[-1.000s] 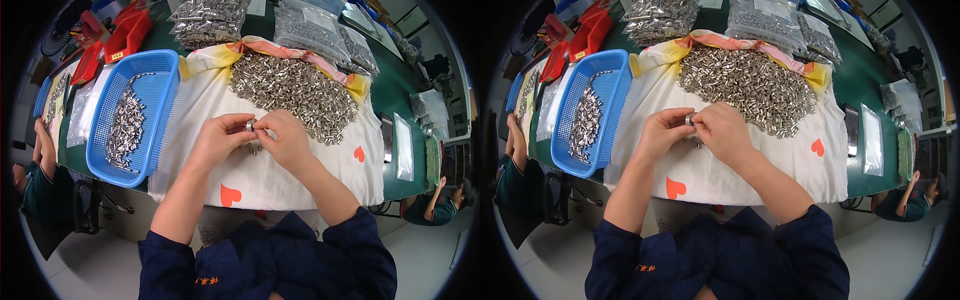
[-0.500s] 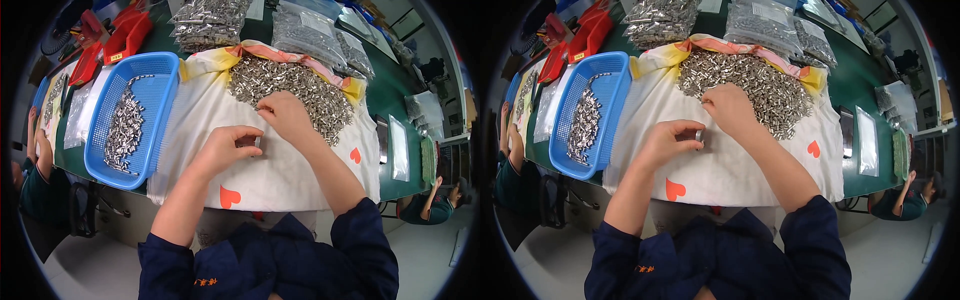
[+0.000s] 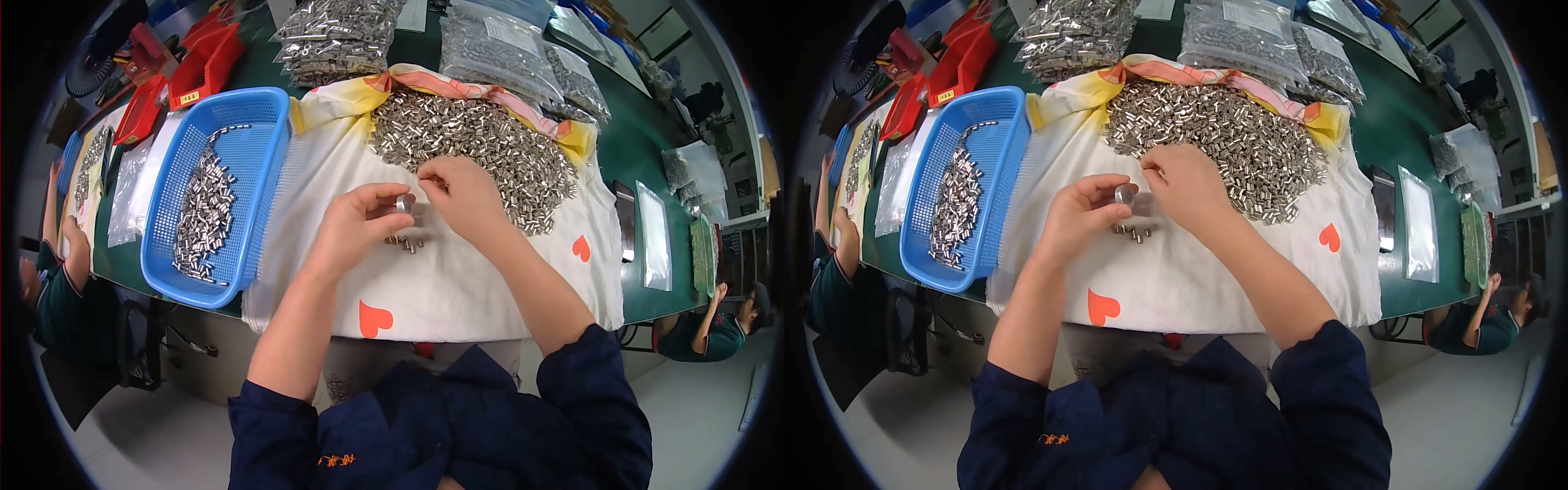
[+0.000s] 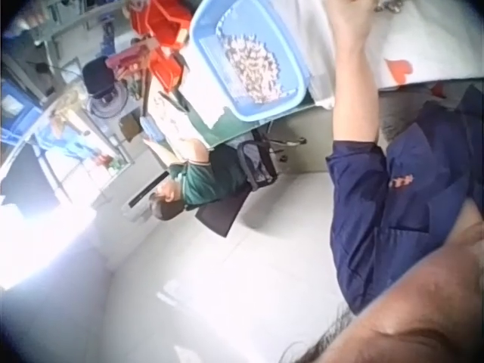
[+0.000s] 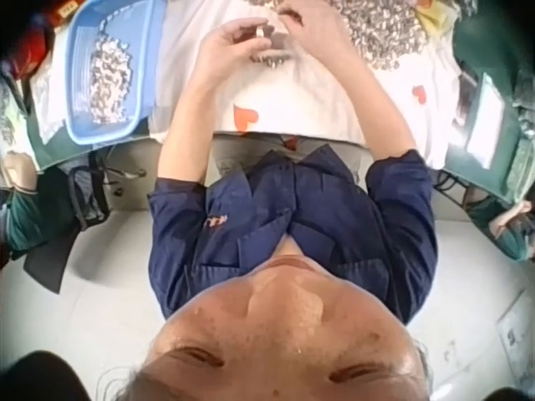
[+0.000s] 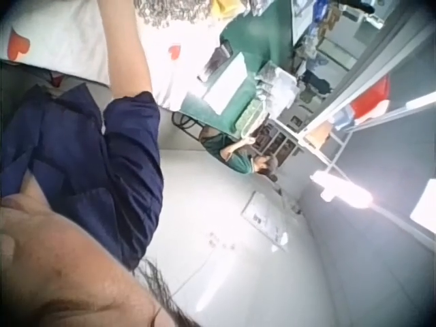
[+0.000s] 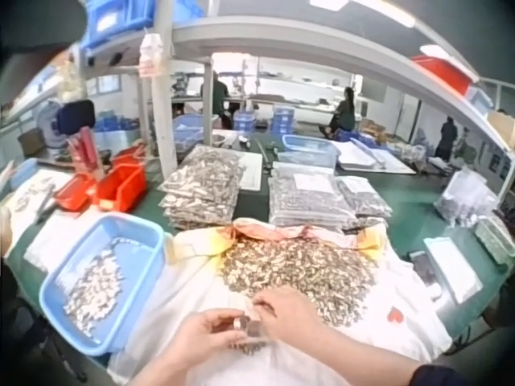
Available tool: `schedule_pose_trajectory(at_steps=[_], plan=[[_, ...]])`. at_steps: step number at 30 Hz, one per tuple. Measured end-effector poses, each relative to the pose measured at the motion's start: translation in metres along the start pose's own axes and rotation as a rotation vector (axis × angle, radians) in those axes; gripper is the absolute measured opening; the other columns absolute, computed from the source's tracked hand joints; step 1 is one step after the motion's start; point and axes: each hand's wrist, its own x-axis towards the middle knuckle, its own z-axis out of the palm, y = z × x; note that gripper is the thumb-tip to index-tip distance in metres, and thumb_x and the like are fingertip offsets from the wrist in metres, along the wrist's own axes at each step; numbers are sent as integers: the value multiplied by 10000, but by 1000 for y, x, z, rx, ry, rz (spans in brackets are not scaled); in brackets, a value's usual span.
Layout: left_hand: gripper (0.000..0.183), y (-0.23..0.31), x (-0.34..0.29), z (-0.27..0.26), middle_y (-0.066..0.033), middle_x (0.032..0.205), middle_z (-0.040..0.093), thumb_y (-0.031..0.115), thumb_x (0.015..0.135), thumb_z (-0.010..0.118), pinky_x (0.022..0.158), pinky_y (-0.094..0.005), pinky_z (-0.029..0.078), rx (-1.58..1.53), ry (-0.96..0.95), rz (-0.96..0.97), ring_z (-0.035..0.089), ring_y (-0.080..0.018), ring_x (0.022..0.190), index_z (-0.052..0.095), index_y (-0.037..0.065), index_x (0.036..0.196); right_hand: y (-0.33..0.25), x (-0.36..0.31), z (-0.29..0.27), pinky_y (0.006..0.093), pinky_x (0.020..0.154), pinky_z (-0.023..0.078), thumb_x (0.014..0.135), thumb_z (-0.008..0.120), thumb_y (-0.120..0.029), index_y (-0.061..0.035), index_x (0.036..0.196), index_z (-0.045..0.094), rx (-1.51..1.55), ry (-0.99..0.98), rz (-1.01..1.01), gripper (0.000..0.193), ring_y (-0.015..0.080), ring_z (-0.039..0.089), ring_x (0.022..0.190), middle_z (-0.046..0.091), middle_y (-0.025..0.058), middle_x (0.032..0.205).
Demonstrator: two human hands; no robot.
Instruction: Inspecting and sorting small metal hardware components at a workbench.
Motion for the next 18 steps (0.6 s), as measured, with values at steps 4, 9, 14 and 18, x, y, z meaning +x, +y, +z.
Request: schedule_pose_trajectory(at_steps=[4,9,14,18], plan=[[322,-1,0,-1,-38,905,615,-18,750,643,715,-212,475,-66,19,-42,583,-86,802,576,-5,1065,-16,-20,-11,352,678,460,727,595,-91,-30,772,623,472,-111,169,81,248,572,733,616,75,783],[341,-3,-1,-3,-45,898,622,-11,748,651,712,-211,479,13,-18,-10,584,-90,797,580,-3,1082,-13,-22,-3,330,654,460,706,618,-69,-41,767,628,263,-23,-46,68,240,572,711,603,75,722],[339,-3,0,4,-63,907,636,-1,743,662,712,-216,490,112,23,-10,594,-98,796,587,-11,1074,-12,-29,0,331,649,456,707,632,-88,-43,776,622,58,88,-220,83,236,575,713,605,73,721],[323,-4,-2,0,-63,904,642,16,744,667,705,-214,489,94,-4,-9,595,-85,787,597,-13,1057,-8,-28,-9,337,639,458,720,634,-101,-42,807,614,283,-125,-5,107,239,576,696,610,77,728]])
